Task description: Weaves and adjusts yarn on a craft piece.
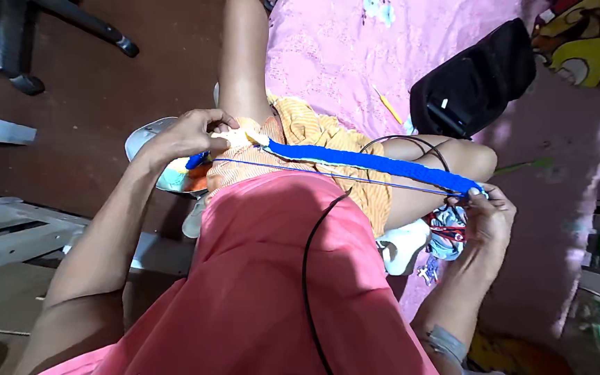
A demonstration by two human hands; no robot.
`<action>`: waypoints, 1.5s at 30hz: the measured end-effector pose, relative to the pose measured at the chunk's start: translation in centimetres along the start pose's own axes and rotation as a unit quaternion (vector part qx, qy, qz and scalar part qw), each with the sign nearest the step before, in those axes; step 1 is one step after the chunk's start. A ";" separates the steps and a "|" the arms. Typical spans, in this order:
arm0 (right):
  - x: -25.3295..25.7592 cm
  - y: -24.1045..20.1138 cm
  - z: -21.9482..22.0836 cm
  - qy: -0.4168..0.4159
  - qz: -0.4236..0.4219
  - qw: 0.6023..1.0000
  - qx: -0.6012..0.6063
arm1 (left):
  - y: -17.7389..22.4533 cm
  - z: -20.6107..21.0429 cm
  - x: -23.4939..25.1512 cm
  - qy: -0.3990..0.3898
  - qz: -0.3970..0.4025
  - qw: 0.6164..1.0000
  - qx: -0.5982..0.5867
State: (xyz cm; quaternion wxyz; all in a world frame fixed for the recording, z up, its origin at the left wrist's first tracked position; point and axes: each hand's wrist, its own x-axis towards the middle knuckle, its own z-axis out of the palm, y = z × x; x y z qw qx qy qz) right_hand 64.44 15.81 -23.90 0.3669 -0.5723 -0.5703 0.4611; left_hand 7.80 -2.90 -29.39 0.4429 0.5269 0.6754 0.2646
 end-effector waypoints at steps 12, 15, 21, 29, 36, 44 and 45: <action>-0.2 0.8 -0.6 -0.026 -0.018 0.999 0.016 | 4.3 5.7 2.0 0.060 0.106 0.963 0.242; -0.4 1.4 -1.1 -0.041 -0.030 0.999 0.018 | 2.4 5.7 0.6 0.092 0.168 0.957 0.220; -0.2 2.2 -1.3 -0.050 -0.047 0.997 0.026 | -0.4 7.7 -1.3 0.199 0.172 0.957 0.121; -0.2 3.0 -1.7 -0.057 -0.058 0.996 0.036 | 0.4 8.7 -0.8 0.235 0.131 0.947 0.173; -0.3 3.1 -1.8 -0.060 -0.062 0.996 0.030 | 2.8 8.4 -0.2 0.191 0.015 0.960 0.204; -0.7 1.7 -0.9 -0.035 -0.001 0.999 0.023 | 1.3 2.5 -0.8 0.199 -0.038 0.977 -0.069; -0.6 1.5 -0.7 -0.039 0.009 0.999 0.023 | 1.0 1.5 -0.8 0.205 -0.047 0.972 -0.109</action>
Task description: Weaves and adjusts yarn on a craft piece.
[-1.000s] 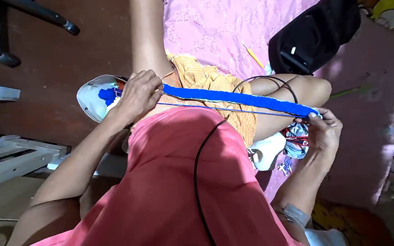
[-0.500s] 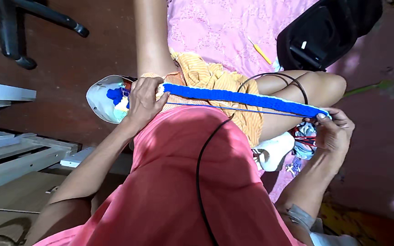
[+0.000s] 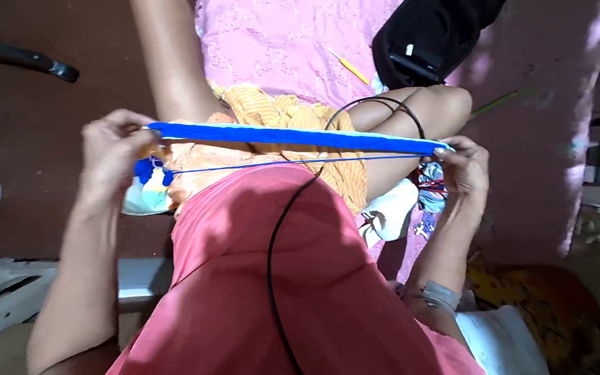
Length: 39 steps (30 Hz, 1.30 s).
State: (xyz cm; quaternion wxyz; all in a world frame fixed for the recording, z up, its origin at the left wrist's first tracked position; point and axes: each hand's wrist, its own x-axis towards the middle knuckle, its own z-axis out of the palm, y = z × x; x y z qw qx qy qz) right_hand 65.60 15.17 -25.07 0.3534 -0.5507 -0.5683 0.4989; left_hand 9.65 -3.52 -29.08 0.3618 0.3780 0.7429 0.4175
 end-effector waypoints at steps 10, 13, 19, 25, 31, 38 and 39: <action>0.1 -3.0 3.2 -0.013 -0.010 1.000 0.016 | -2.9 -2.1 4.5 -0.043 0.002 0.999 0.003; 0.1 -3.2 3.9 -0.024 -0.047 0.999 0.000 | -4.9 -2.6 5.6 -0.056 0.006 0.998 -0.020; -0.4 -3.3 5.3 -0.039 -0.068 0.996 0.040 | -6.0 -3.7 6.4 -0.054 0.009 0.999 0.004; -0.7 -2.3 6.4 -0.055 -0.043 0.988 0.137 | -7.5 -3.6 7.0 -0.027 -0.058 0.991 -0.117; -1.7 -1.8 7.9 -0.058 0.014 0.995 0.085 | -4.4 -2.7 5.6 -0.039 -0.100 0.994 0.019; -2.6 -0.8 8.3 -0.044 -0.001 0.994 0.098 | -5.8 -5.2 6.3 -0.046 -0.075 0.996 -0.006; -2.5 -0.7 8.3 -0.045 0.001 0.994 0.104 | -4.7 -4.5 5.8 -0.047 -0.092 0.995 0.010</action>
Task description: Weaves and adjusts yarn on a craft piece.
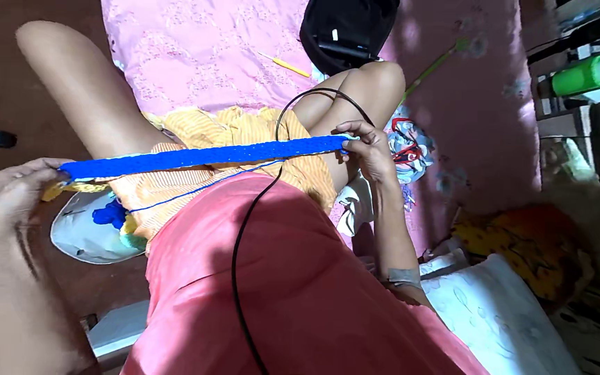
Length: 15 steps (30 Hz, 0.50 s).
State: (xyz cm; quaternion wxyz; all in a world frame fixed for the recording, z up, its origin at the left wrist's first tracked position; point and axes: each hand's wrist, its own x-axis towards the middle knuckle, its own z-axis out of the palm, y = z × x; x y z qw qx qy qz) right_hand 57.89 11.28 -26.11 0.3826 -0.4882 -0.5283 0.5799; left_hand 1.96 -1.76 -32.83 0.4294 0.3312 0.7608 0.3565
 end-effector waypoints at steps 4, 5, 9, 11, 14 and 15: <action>0.0 -0.3 0.0 -0.011 0.015 1.000 -0.011 | 2.2 1.2 -1.0 -0.029 -0.030 0.995 0.089; 0.0 -0.4 0.0 -0.016 0.016 1.000 -0.018 | 2.7 1.5 -1.2 -0.034 -0.033 0.992 0.117; -1.0 -0.9 0.4 -0.015 0.004 0.992 -0.124 | 3.0 1.9 -1.2 0.012 0.025 0.992 0.127; -1.6 -1.2 1.1 0.003 -0.005 0.973 -0.229 | 2.2 1.5 -1.1 0.058 0.093 0.991 0.073; -1.9 -1.1 2.5 0.012 -0.004 0.952 -0.304 | 1.6 1.2 -1.7 0.097 0.132 0.987 -0.007; -1.9 -1.0 3.1 0.003 0.000 0.951 -0.309 | 1.2 1.0 -1.9 0.109 0.124 0.986 -0.002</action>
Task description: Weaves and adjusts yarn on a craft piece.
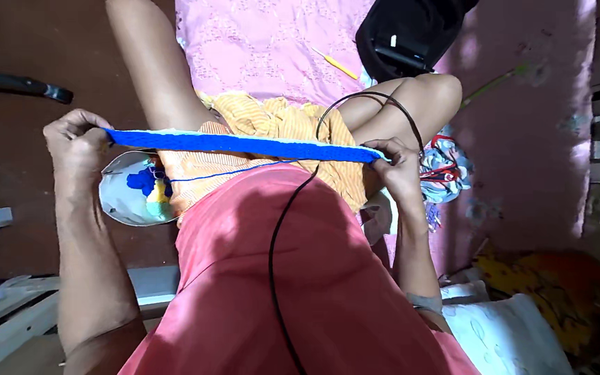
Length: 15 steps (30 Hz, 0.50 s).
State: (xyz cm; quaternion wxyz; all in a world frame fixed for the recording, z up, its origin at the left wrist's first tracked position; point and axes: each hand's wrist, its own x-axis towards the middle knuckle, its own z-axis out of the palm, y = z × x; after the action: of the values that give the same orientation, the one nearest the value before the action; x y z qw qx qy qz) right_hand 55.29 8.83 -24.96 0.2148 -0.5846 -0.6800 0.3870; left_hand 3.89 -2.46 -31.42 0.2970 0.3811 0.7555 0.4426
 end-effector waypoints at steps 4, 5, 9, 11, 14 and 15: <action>0.4 -0.2 1.5 -0.034 0.000 0.999 0.015 | -2.3 -0.4 -0.3 0.020 -0.054 0.994 0.091; 0.5 -0.2 1.6 -0.035 0.000 0.999 0.015 | -2.8 -0.1 -0.2 0.016 -0.057 0.992 0.109; 0.6 -0.5 1.5 -0.033 0.008 0.999 0.038 | -2.3 3.1 0.8 -0.023 -0.091 0.982 0.166; 0.4 -0.6 1.4 -0.036 0.018 0.997 0.071 | -1.9 4.6 1.0 -0.018 -0.085 0.977 0.193; 0.3 -0.9 1.1 -0.047 0.032 0.992 0.111 | 0.3 5.3 0.2 0.065 0.095 0.968 0.224; 0.3 -0.8 1.1 -0.050 0.035 0.990 0.127 | 1.8 6.1 -0.3 0.089 0.172 0.956 0.219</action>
State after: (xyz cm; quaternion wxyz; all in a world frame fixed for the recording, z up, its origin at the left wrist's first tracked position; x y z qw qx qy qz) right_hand 53.88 8.79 -25.04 0.2396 -0.5561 -0.6142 0.5061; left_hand 9.42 0.52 -32.36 0.0571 0.5203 0.7800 0.3430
